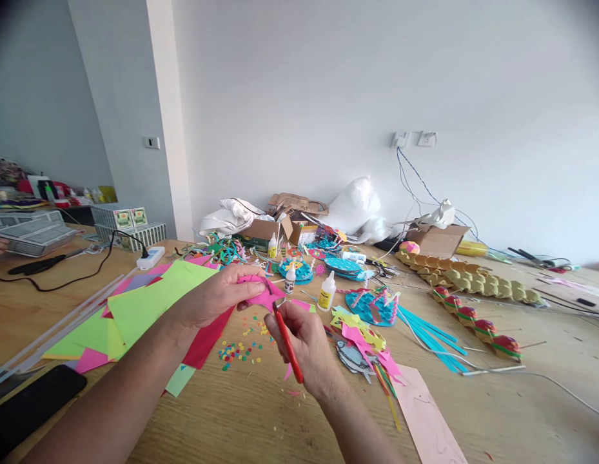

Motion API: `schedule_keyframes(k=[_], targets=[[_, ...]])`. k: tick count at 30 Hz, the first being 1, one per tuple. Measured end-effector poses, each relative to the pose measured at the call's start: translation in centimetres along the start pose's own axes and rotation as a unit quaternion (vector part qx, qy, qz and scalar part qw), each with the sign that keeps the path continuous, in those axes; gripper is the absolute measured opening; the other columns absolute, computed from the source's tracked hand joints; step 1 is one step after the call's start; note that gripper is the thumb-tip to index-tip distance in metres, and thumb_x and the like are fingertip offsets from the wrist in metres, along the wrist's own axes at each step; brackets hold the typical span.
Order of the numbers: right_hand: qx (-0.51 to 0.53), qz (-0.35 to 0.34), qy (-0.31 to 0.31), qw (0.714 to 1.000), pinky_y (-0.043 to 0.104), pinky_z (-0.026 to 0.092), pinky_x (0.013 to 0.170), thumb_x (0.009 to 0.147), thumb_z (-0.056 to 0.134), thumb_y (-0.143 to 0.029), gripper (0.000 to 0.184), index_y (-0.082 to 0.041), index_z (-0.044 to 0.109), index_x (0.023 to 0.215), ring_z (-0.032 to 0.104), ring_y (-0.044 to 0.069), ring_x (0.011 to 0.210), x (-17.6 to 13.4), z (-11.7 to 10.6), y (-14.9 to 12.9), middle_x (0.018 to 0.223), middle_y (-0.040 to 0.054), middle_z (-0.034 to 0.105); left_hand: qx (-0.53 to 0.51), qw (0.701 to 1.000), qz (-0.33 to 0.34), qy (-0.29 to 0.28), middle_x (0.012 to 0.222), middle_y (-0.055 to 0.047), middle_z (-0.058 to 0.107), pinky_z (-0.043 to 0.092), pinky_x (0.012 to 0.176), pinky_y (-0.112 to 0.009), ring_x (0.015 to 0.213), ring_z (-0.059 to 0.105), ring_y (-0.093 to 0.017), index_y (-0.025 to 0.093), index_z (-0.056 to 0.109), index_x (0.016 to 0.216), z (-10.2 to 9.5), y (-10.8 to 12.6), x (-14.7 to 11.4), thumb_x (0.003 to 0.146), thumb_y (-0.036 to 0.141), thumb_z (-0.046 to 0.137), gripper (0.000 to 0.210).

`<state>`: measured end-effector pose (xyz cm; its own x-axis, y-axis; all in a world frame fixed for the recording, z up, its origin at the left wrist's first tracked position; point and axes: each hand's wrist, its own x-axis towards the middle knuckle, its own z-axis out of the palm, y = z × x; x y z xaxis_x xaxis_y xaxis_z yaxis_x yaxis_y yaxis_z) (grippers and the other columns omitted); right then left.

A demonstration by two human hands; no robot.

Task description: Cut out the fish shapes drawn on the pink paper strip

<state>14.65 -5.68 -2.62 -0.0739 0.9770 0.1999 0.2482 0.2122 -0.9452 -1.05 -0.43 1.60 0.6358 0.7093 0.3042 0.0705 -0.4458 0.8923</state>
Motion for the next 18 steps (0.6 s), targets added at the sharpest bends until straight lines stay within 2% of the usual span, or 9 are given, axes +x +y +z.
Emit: schedule_keyframes(k=[8, 14, 18], targets=[[0.003, -0.003, 0.001, 1.0, 0.019, 0.028, 0.036, 0.072, 0.058, -0.054, 0.039, -0.021, 0.04, 0.058, 0.033, 0.007, 0.034, 0.1, 0.1, 0.1, 0.038, -0.0078, 0.039, -0.025, 1.0, 0.007, 0.011, 0.056, 0.005, 0.037, 0.028, 0.052, -0.025, 0.052, 0.033, -0.008, 0.019, 0.042, 0.062, 0.3, -0.1, 0.2, 0.08, 0.03, 0.047, 0.022], [0.007, -0.067, -0.01, 0.998, 0.021, 0.033, 0.04, 0.078, 0.048, -0.058, 0.04, -0.022, 0.041, 0.061, 0.04, 0.009, 0.04, 0.2, 0.1, 0.4, 0.043, -0.0052, 0.043, -0.066, 0.997, 0.019, 0.029, 0.057, 0.005, 0.038, 0.03, 0.053, -0.024, 0.053, 0.036, -0.009, 0.018, 0.043, 0.061, 1.1, -0.1, 0.3, 0.081, 0.031, 0.049, 0.024], [0.015, -0.097, -0.014, 0.995, 0.022, 0.032, 0.04, 0.081, 0.045, -0.058, 0.041, -0.022, 0.042, 0.064, 0.039, 0.009, 0.04, 0.4, 0.0, 1.3, 0.044, -0.0054, 0.043, -0.071, 0.996, 0.039, 0.03, 0.057, 0.005, 0.038, 0.029, 0.054, -0.025, 0.053, 0.035, -0.009, 0.018, 0.044, 0.062, 1.5, -0.3, 0.3, 0.082, 0.032, 0.048, 0.025]])
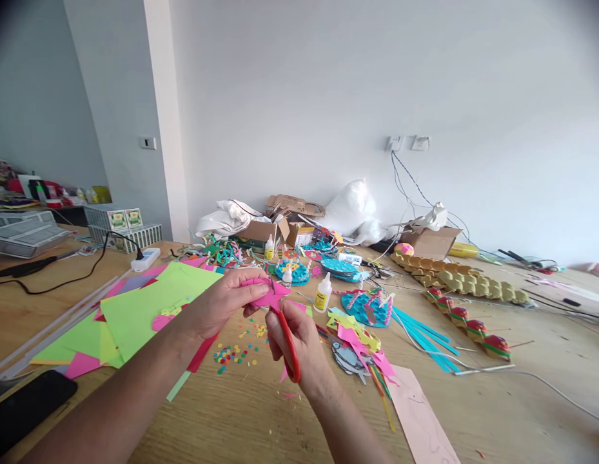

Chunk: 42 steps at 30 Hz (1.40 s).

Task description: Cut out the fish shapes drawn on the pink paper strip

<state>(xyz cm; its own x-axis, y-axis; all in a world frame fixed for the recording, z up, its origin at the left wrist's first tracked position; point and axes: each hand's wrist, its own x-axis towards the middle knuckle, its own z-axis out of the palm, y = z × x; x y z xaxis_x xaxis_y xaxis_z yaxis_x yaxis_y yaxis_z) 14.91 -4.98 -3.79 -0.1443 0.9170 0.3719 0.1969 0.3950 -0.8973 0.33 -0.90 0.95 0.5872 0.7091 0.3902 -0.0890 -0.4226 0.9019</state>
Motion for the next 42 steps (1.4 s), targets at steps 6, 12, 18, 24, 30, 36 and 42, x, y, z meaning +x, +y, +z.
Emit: schedule_keyframes(k=[6, 12, 18, 24, 30, 36, 42], targets=[[0.024, 0.001, -0.005, 1.0, 0.022, 0.028, 0.041, 0.084, 0.045, -0.056, 0.04, -0.02, 0.043, 0.064, 0.035, 0.008, 0.039, -0.2, -0.1, 0.3, 0.043, -0.0063, 0.042, -0.024, 1.0, -0.015, 0.009, 0.055, 0.005, 0.039, 0.029, 0.053, -0.024, 0.053, 0.036, -0.009, 0.018, 0.043, 0.062, 0.5, -0.1, 0.1, 0.081, 0.03, 0.048, 0.023], [0.056, -0.009, 0.006, 0.998, 0.021, 0.024, 0.04, 0.085, 0.046, -0.052, 0.039, -0.02, 0.042, 0.064, 0.031, 0.006, 0.036, -0.3, 0.0, 0.3, 0.041, -0.0073, 0.04, -0.035, 0.999, -0.014, 0.009, 0.055, 0.006, 0.038, 0.029, 0.053, -0.024, 0.052, 0.036, -0.008, 0.018, 0.042, 0.061, 0.9, -0.1, 0.2, 0.082, 0.031, 0.048, 0.025], [0.068, -0.019, 0.01, 0.997, 0.02, 0.024, 0.041, 0.087, 0.047, -0.049, 0.039, -0.02, 0.043, 0.062, 0.031, 0.006, 0.036, -0.2, 0.1, 0.4, 0.04, -0.0076, 0.04, -0.043, 0.999, -0.009, 0.011, 0.058, 0.005, 0.041, 0.03, 0.054, -0.023, 0.054, 0.037, -0.008, 0.017, 0.045, 0.064, 0.9, -0.3, 0.2, 0.083, 0.03, 0.047, 0.023], [0.06, -0.022, 0.001, 0.998, 0.019, 0.024, 0.04, 0.087, 0.047, -0.05, 0.04, -0.019, 0.042, 0.061, 0.031, 0.005, 0.036, -0.1, -0.1, 0.5, 0.041, -0.0072, 0.04, -0.01, 1.0, -0.006, 0.015, 0.056, 0.005, 0.04, 0.031, 0.056, -0.024, 0.055, 0.038, -0.009, 0.017, 0.044, 0.061, 0.8, 0.0, 0.2, 0.084, 0.03, 0.046, 0.026], [0.054, -0.01, -0.008, 0.998, 0.019, 0.023, 0.037, 0.085, 0.047, -0.053, 0.04, -0.02, 0.042, 0.063, 0.031, 0.006, 0.036, -0.1, -0.1, 0.4, 0.041, -0.0077, 0.038, -0.005, 1.0, 0.002, 0.001, 0.057, 0.006, 0.038, 0.03, 0.055, -0.024, 0.054, 0.037, -0.008, 0.017, 0.044, 0.063, 0.3, -0.2, 0.2, 0.084, 0.031, 0.046, 0.025], [0.035, 0.014, -0.003, 0.999, 0.019, 0.024, 0.036, 0.081, 0.049, -0.058, 0.04, -0.02, 0.045, 0.069, 0.031, 0.007, 0.036, -0.1, 0.0, -0.2, 0.039, -0.0082, 0.038, 0.004, 1.0, -0.006, -0.009, 0.057, 0.006, 0.038, 0.031, 0.055, -0.024, 0.054, 0.036, -0.008, 0.017, 0.047, 0.064, -0.1, 0.0, 0.1, 0.083, 0.031, 0.048, 0.023], [0.026, 0.019, 0.012, 0.999, 0.019, 0.023, 0.035, 0.081, 0.048, -0.057, 0.041, -0.021, 0.041, 0.062, 0.03, 0.006, 0.034, -0.2, 0.0, 0.6, 0.038, -0.0081, 0.039, 0.014, 1.0, -0.01, -0.012, 0.057, 0.005, 0.039, 0.032, 0.055, -0.023, 0.054, 0.036, -0.009, 0.017, 0.045, 0.062, -0.4, 0.2, 0.1, 0.082, 0.03, 0.047, 0.024]])
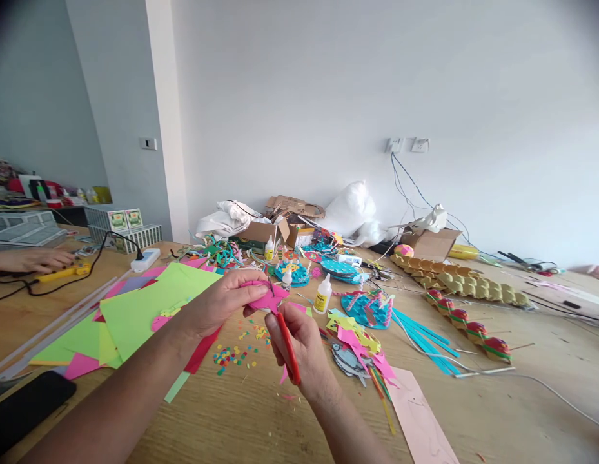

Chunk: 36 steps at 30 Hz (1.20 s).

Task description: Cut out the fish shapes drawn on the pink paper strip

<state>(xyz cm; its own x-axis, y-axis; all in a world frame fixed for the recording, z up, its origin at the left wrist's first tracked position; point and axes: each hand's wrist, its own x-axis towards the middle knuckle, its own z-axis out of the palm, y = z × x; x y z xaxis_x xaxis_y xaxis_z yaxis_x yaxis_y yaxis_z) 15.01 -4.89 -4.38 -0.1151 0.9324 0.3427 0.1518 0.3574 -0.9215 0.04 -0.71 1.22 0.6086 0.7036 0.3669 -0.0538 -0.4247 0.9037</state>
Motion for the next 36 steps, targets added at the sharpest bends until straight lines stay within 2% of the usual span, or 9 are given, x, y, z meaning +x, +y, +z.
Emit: schedule_keyframes(k=[10, 24, 36], targets=[[-0.042, 0.009, -0.021, 0.999, 0.021, 0.031, 0.041, 0.08, 0.046, -0.059, 0.043, -0.022, 0.038, 0.059, 0.039, 0.008, 0.04, 0.0, -0.2, -1.3, 0.043, -0.0056, 0.042, -0.009, 1.0, -0.006, -0.024, 0.058, 0.005, 0.04, 0.032, 0.055, -0.023, 0.054, 0.037, -0.008, 0.017, 0.046, 0.062, -0.4, -0.4, 0.1, 0.082, 0.031, 0.048, 0.024], [-0.018, 0.041, -0.018, 0.999, 0.021, 0.023, 0.038, 0.076, 0.051, -0.06, 0.044, -0.022, 0.039, 0.058, 0.031, 0.007, 0.036, -0.1, 0.0, -1.2, 0.039, -0.0075, 0.038, -0.017, 0.998, -0.038, -0.049, 0.06, 0.005, 0.039, 0.029, 0.052, -0.022, 0.055, 0.036, -0.008, 0.017, 0.049, 0.068, -1.0, -0.5, 0.1, 0.08, 0.033, 0.051, 0.021], [-0.031, 0.054, -0.025, 0.998, 0.02, 0.023, 0.037, 0.073, 0.052, -0.062, 0.045, -0.022, 0.039, 0.057, 0.029, 0.006, 0.035, 0.0, 0.1, -1.5, 0.038, -0.0077, 0.038, -0.005, 0.996, -0.032, -0.082, 0.057, 0.005, 0.04, 0.029, 0.048, -0.022, 0.052, 0.037, -0.007, 0.016, 0.048, 0.063, -1.7, -0.2, 0.1, 0.081, 0.031, 0.048, 0.023]])
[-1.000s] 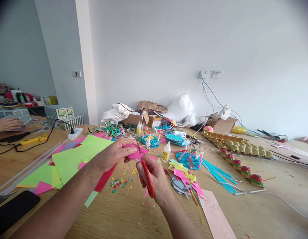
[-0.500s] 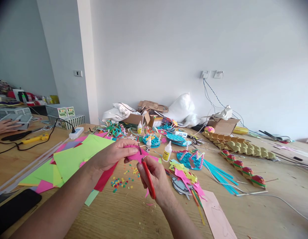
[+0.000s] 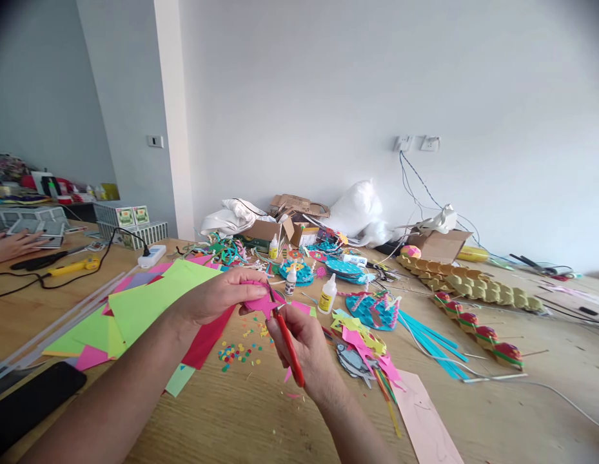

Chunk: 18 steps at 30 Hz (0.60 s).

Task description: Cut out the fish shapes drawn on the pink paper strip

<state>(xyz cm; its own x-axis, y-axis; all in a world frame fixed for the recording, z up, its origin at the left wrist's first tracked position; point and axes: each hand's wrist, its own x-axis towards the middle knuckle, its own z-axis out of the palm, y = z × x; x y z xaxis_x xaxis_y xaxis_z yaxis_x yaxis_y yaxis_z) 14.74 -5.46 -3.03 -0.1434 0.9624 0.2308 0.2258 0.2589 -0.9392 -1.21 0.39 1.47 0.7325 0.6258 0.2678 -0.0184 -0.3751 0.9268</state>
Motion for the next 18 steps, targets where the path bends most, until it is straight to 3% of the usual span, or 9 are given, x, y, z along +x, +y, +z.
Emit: schedule_keyframes(k=[10, 18], targets=[[-0.019, -0.016, -0.012, 1.0, 0.021, 0.029, 0.04, 0.075, 0.049, -0.061, 0.043, -0.021, 0.042, 0.06, 0.037, 0.009, 0.04, -0.07, -0.09, -0.23, 0.043, -0.0053, 0.042, 0.021, 1.0, 0.007, 0.0, 0.056, 0.005, 0.037, 0.029, 0.049, -0.021, 0.052, 0.036, -0.007, 0.016, 0.046, 0.062, 0.05, 0.2, -0.14, 0.082, 0.033, 0.048, 0.027], [-0.022, 0.0, -0.008, 1.0, 0.021, 0.026, 0.04, 0.075, 0.048, -0.063, 0.045, -0.021, 0.042, 0.06, 0.034, 0.008, 0.038, -0.06, -0.11, 0.03, 0.04, -0.006, 0.04, 0.023, 1.0, -0.007, 0.002, 0.058, 0.005, 0.038, 0.029, 0.049, -0.021, 0.053, 0.036, -0.007, 0.016, 0.048, 0.065, -0.04, -0.12, -0.11, 0.082, 0.033, 0.049, 0.024]])
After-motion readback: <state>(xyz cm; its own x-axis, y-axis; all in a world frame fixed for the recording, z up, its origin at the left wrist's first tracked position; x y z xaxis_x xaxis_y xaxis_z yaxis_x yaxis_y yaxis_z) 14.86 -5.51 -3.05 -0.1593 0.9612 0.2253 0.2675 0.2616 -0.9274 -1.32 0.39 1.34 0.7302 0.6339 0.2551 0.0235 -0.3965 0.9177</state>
